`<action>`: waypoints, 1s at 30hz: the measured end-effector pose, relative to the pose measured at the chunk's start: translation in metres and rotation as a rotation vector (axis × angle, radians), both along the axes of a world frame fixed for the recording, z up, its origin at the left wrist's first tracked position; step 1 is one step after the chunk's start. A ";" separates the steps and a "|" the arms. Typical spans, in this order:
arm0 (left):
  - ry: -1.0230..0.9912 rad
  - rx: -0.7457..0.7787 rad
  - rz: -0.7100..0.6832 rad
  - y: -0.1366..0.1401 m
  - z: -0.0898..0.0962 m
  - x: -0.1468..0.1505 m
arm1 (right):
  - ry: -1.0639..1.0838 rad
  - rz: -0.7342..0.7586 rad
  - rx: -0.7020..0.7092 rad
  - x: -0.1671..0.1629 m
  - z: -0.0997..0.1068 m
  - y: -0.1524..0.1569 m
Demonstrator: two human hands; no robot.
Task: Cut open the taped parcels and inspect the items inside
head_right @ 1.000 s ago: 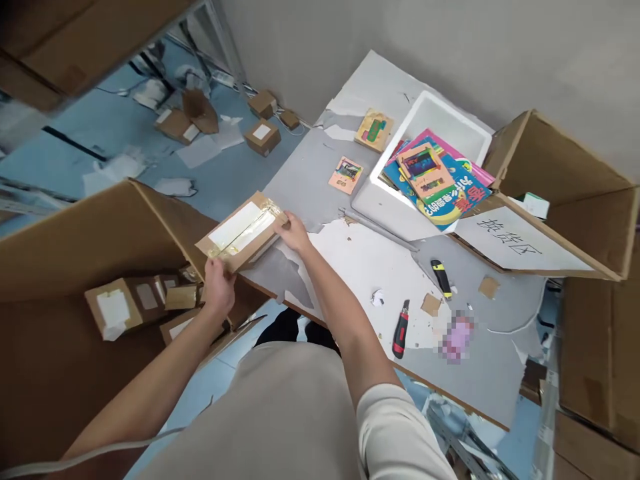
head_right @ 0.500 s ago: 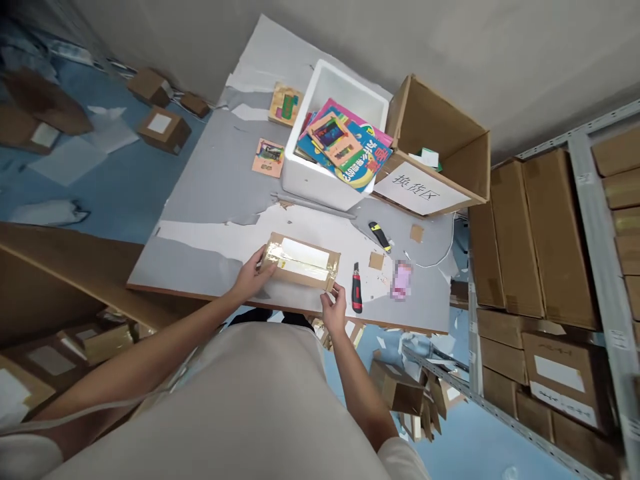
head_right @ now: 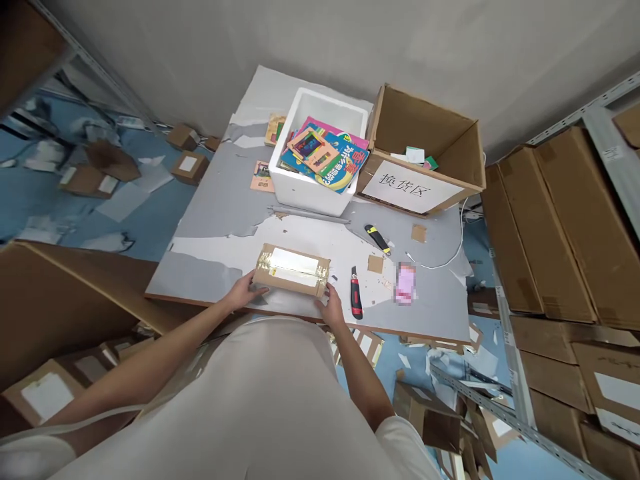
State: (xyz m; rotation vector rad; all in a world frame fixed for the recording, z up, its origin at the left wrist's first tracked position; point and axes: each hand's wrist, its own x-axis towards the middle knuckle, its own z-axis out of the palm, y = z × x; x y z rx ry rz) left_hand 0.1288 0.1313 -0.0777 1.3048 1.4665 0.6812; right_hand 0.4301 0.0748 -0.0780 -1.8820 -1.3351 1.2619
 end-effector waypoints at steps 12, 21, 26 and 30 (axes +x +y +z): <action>0.035 0.015 -0.005 -0.001 -0.003 0.006 | 0.090 -0.007 0.029 0.004 0.009 0.022; 0.382 -0.008 0.013 0.015 0.022 0.013 | -0.141 -0.032 0.013 -0.002 0.034 0.038; 0.394 -0.053 -0.020 0.026 0.014 0.014 | -0.147 -0.057 -0.040 -0.004 0.027 0.046; 0.369 -0.061 -0.040 0.021 0.012 0.011 | -0.102 -0.064 -0.031 0.000 0.022 0.038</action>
